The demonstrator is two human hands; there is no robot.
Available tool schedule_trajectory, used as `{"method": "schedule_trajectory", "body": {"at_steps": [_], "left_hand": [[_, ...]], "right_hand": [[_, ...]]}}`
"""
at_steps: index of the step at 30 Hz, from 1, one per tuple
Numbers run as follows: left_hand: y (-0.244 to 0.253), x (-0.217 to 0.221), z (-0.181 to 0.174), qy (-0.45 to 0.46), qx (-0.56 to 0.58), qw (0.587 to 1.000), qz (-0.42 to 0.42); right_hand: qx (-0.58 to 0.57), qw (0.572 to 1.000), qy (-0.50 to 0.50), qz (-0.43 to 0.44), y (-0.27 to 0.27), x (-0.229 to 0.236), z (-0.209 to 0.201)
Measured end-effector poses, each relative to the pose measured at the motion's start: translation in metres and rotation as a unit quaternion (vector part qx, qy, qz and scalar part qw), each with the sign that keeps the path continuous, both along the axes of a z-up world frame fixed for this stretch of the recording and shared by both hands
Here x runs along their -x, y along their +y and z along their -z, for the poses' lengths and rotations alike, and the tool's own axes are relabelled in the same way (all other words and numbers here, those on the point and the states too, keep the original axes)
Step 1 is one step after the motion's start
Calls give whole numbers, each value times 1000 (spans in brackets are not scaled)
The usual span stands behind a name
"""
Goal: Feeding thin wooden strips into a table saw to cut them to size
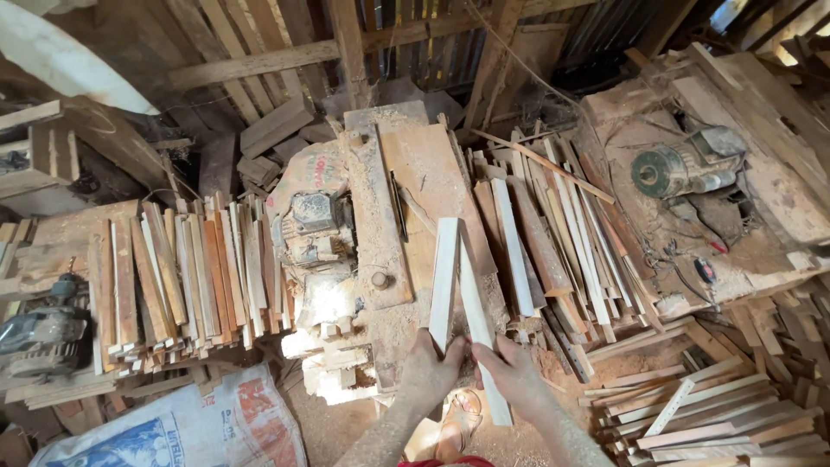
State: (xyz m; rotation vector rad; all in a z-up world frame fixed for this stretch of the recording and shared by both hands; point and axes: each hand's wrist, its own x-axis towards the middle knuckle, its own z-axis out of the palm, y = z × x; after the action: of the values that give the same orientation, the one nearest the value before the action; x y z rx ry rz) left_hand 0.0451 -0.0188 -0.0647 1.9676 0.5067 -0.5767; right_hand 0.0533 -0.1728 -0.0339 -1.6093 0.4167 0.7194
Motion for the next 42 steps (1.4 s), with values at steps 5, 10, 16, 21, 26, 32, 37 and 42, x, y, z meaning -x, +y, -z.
{"method": "schedule_trajectory", "body": {"at_steps": [5, 10, 16, 21, 26, 32, 37, 42], "left_hand": [[0, -11, -38, 56, 43, 997, -35], [9, 9, -33, 133, 439, 888, -34], [-8, 11, -47, 126, 308, 942, -34], [-18, -4, -39, -36, 346, 937, 32], [-16, -10, -45, -94, 245, 965, 11], [-7, 7, -22, -141, 204, 968, -31], [-1, 9, -14, -119, 167, 975, -89], [2, 11, 0, -135, 178, 970, -96]], "right_hand": [[-67, 994, -1, 91, 6, 2, 13], [-337, 941, 21, 34, -37, -9, 79], [-20, 980, -61, 189, -14, -28, -5], [143, 982, -61, 106, 5, -22, 30], [60, 983, -92, 145, -4, -34, 35], [363, 882, -301, -23, 11, -173, 159], [357, 914, -192, -14, 47, -234, 167], [437, 869, -230, -31, 37, -240, 113]]}}
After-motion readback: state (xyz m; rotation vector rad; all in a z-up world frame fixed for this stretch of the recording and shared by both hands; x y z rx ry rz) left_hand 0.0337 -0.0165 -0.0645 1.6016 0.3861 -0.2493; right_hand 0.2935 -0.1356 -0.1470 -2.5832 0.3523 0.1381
